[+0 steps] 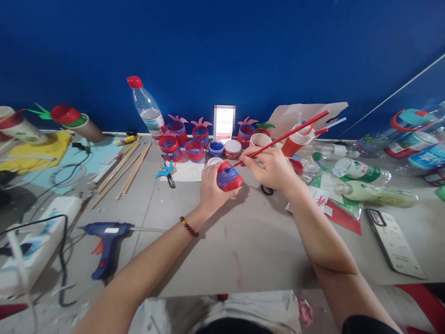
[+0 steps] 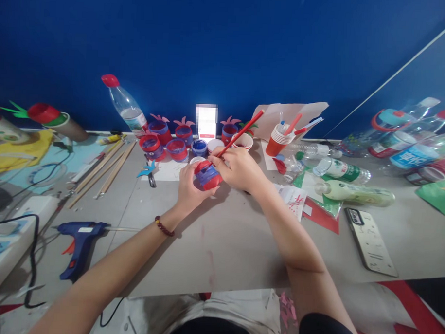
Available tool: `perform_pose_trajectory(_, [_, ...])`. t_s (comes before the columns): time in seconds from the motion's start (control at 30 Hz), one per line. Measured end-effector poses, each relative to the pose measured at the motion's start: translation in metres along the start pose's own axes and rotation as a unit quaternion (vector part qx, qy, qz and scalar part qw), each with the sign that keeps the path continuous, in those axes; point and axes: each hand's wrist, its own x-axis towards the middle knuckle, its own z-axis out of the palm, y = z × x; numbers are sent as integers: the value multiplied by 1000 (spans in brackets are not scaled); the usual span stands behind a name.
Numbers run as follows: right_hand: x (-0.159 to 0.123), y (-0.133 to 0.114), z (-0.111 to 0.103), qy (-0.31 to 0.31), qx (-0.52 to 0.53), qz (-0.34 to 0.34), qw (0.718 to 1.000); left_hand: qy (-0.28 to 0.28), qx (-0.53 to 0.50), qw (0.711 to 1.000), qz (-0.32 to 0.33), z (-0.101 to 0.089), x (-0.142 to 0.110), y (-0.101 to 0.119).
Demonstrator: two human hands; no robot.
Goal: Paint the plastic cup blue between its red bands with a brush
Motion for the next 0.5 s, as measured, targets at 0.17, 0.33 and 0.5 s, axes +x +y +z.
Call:
perform_pose_trajectory(0.17, [-1, 10, 0, 9, -44, 15, 999, -3, -2, 1000, -13, -1, 0, 1])
perform_pose_trajectory(0.33, [-2, 12, 2, -9, -61, 35, 997, -13, -3, 1000, -17, -2, 0, 0])
perform_pose_trajectory(0.5, [-2, 2, 4, -18, -13, 13, 1000, -5, 3, 1000, -3, 0, 0, -1])
